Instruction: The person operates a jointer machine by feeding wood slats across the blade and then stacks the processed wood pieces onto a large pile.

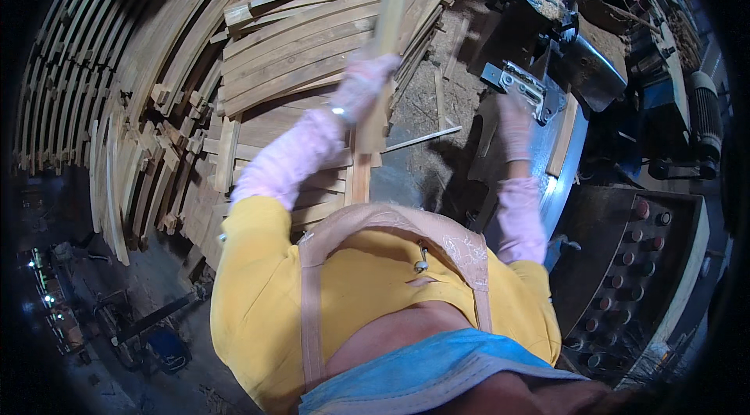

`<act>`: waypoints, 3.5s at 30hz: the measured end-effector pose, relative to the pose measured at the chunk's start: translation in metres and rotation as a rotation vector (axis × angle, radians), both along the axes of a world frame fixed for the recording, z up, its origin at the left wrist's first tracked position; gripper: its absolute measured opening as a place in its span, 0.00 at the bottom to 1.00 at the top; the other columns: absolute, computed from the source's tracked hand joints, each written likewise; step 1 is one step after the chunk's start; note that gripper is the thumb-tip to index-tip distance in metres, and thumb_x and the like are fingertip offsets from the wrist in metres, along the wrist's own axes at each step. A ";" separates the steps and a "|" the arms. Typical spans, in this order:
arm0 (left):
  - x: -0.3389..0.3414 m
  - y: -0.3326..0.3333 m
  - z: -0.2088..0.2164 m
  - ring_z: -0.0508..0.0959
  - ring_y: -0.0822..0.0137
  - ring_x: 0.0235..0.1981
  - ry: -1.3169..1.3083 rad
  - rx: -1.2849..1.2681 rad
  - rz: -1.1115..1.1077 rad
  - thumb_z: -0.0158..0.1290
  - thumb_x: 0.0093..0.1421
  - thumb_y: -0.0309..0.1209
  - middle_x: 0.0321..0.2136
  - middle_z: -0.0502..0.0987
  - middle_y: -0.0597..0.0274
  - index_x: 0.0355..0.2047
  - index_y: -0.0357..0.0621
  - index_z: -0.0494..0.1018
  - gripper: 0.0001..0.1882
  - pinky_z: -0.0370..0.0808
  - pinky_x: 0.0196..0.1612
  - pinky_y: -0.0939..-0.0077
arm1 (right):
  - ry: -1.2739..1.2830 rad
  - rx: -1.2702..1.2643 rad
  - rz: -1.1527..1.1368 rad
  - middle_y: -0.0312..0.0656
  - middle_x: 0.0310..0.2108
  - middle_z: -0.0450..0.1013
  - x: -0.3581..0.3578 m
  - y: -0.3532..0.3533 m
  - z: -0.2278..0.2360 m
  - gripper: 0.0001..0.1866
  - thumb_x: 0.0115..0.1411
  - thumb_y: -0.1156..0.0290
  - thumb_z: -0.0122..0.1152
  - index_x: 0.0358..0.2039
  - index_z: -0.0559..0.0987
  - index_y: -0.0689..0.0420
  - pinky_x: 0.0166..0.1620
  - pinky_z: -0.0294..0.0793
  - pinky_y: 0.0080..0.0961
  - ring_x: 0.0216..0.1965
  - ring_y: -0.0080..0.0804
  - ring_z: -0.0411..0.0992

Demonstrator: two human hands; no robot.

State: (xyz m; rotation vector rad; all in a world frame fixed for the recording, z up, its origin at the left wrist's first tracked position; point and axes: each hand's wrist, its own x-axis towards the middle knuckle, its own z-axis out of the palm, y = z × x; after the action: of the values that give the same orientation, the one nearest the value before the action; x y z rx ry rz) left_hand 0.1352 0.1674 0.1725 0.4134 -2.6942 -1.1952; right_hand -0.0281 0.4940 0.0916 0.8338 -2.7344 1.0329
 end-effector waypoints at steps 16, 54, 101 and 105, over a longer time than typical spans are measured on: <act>0.089 -0.161 -0.071 0.78 0.44 0.47 -0.295 -0.836 0.112 0.56 0.50 0.24 0.40 0.79 0.45 0.41 0.40 0.78 0.16 0.76 0.51 0.52 | 0.033 0.595 -0.582 0.56 0.57 0.75 0.234 0.146 0.002 0.26 0.60 0.65 0.69 0.56 0.78 0.63 0.62 0.71 0.47 0.58 0.60 0.70; -0.034 0.120 -0.116 0.80 0.62 0.52 -0.295 0.639 -0.308 0.61 0.61 0.42 0.53 0.80 0.49 0.63 0.31 0.70 0.35 0.74 0.58 0.71 | -0.015 0.497 -0.983 0.59 0.41 0.77 0.216 0.165 -0.030 0.31 0.62 0.57 0.66 0.62 0.73 0.56 0.46 0.73 0.52 0.44 0.61 0.74; -0.073 0.206 -0.030 0.78 0.61 0.48 -0.113 1.093 -0.369 0.63 0.59 0.34 0.48 0.79 0.48 0.58 0.31 0.70 0.30 0.76 0.54 0.67 | -0.234 -0.154 -0.464 0.57 0.63 0.69 0.213 0.069 -0.005 0.44 0.55 0.67 0.74 0.69 0.65 0.62 0.65 0.68 0.40 0.62 0.52 0.69; -0.049 0.189 -0.066 0.71 0.54 0.66 -0.335 0.814 -0.584 0.60 0.61 0.41 0.64 0.71 0.39 0.69 0.32 0.61 0.41 0.67 0.67 0.67 | -0.316 0.293 -0.781 0.58 0.50 0.75 0.310 0.146 -0.004 0.40 0.54 0.62 0.73 0.66 0.70 0.59 0.53 0.73 0.50 0.50 0.59 0.73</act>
State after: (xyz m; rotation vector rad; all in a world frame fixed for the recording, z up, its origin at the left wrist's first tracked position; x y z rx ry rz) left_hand 0.0858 0.3565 0.1063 -0.1334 -2.5201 -2.5989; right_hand 0.2822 0.6403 0.0874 -0.4307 -3.0503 0.6342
